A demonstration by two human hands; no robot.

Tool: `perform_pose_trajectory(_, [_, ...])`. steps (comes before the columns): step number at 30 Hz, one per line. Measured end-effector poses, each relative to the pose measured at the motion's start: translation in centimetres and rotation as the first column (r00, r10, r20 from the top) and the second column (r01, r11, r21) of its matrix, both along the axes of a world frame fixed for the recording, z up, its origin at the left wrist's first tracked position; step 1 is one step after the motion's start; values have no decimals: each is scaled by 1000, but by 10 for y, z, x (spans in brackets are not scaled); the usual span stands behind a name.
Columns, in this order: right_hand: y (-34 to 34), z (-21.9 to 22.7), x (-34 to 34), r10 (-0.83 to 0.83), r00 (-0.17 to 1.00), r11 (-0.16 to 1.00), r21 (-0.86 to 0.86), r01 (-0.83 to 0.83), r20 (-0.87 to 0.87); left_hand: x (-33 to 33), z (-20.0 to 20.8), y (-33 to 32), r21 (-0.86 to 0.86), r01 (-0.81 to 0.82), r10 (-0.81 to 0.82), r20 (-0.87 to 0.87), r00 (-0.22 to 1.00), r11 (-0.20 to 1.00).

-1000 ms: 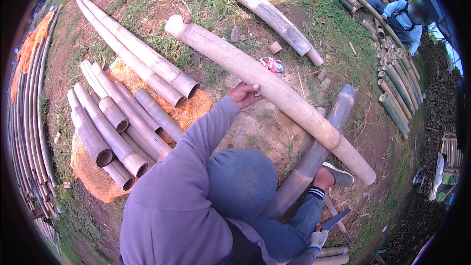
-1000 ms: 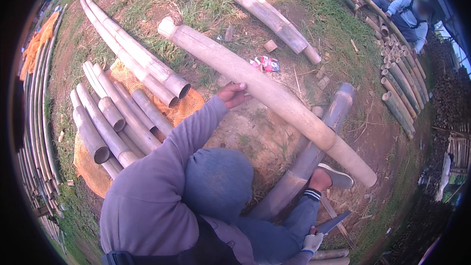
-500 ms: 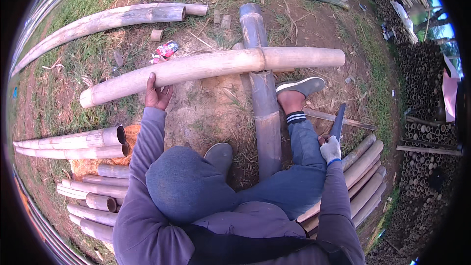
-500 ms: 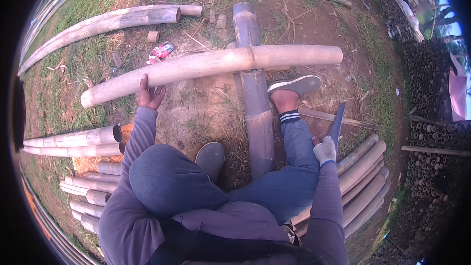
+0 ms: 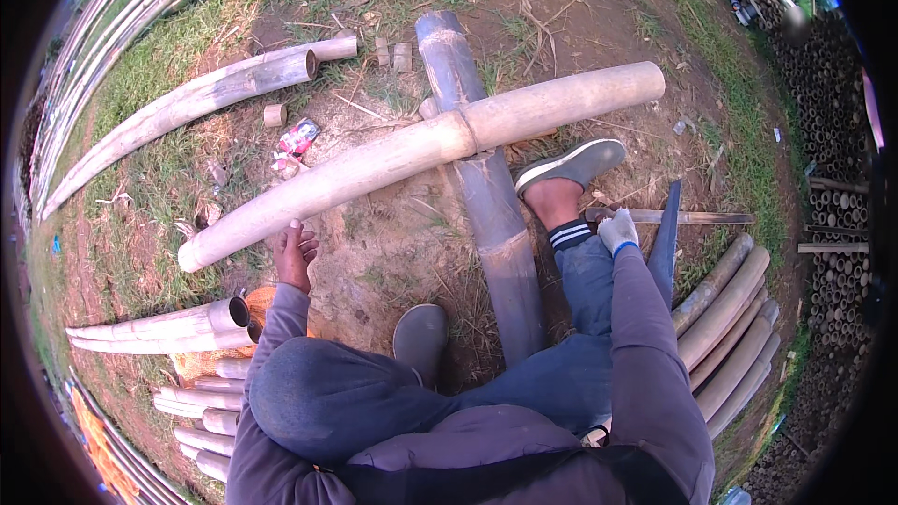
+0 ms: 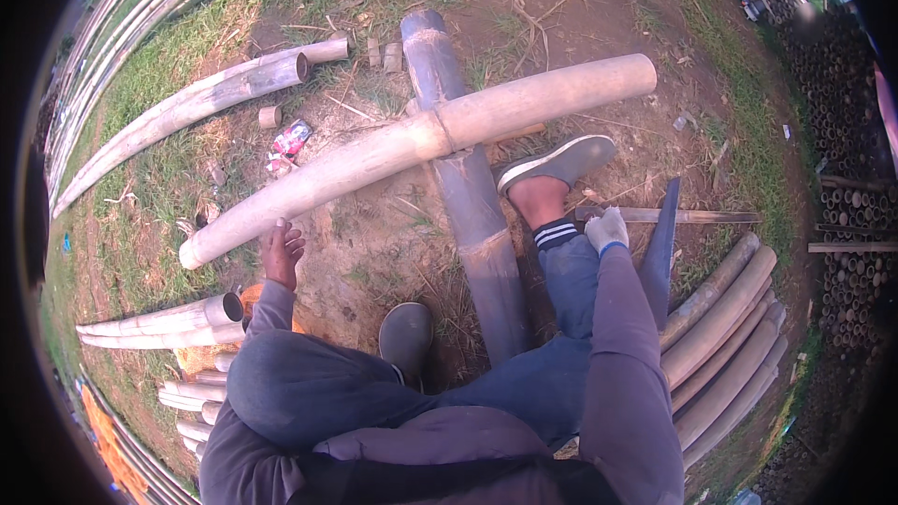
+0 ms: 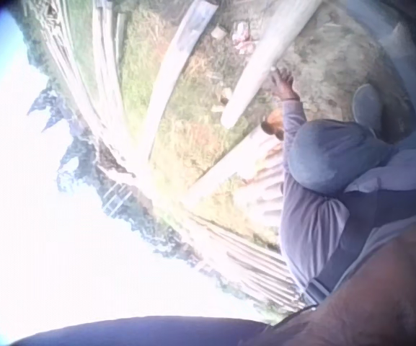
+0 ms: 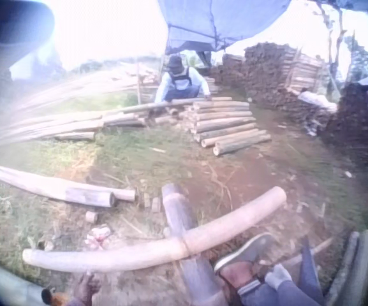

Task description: The person sits on the ground and uses a hand saw to cut a long bamboo pole into shorter sections. They hold the pole steady with one hand and saw with the other, then move the cut pieces aside.

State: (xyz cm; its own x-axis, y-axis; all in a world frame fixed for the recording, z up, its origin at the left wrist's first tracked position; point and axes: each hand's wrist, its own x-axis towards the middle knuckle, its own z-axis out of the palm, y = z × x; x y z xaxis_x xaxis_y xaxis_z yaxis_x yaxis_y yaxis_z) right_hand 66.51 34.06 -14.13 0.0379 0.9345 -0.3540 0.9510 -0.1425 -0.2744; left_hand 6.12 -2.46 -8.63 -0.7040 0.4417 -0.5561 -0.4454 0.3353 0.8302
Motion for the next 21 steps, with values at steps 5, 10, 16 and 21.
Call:
perform_pose_trajectory(5, [-6, 34, -25, 35, 999, 987, 155, -33, -10, -3, 37, 20, -461, 102, -472, -855, 216, 882])
perform_pose_trajectory(10, [-34, 82, -74, 247, 942, 866, 489, -109, -227, -41, 75, 57, -787, 6, -777, -611, -151, 617])
perform_pose_trajectory(16, [-117, 111, -185, 153, 487, 986, 98, -136, -860, -42, 79, 57, -826, 130, -829, -557, -50, 548])
perform_pose_trajectory(21, [-162, 125, -304, -733, 33, 652, -715, -252, -680, 30, 118, 51, -629, -34, -602, -725, -334, 777])
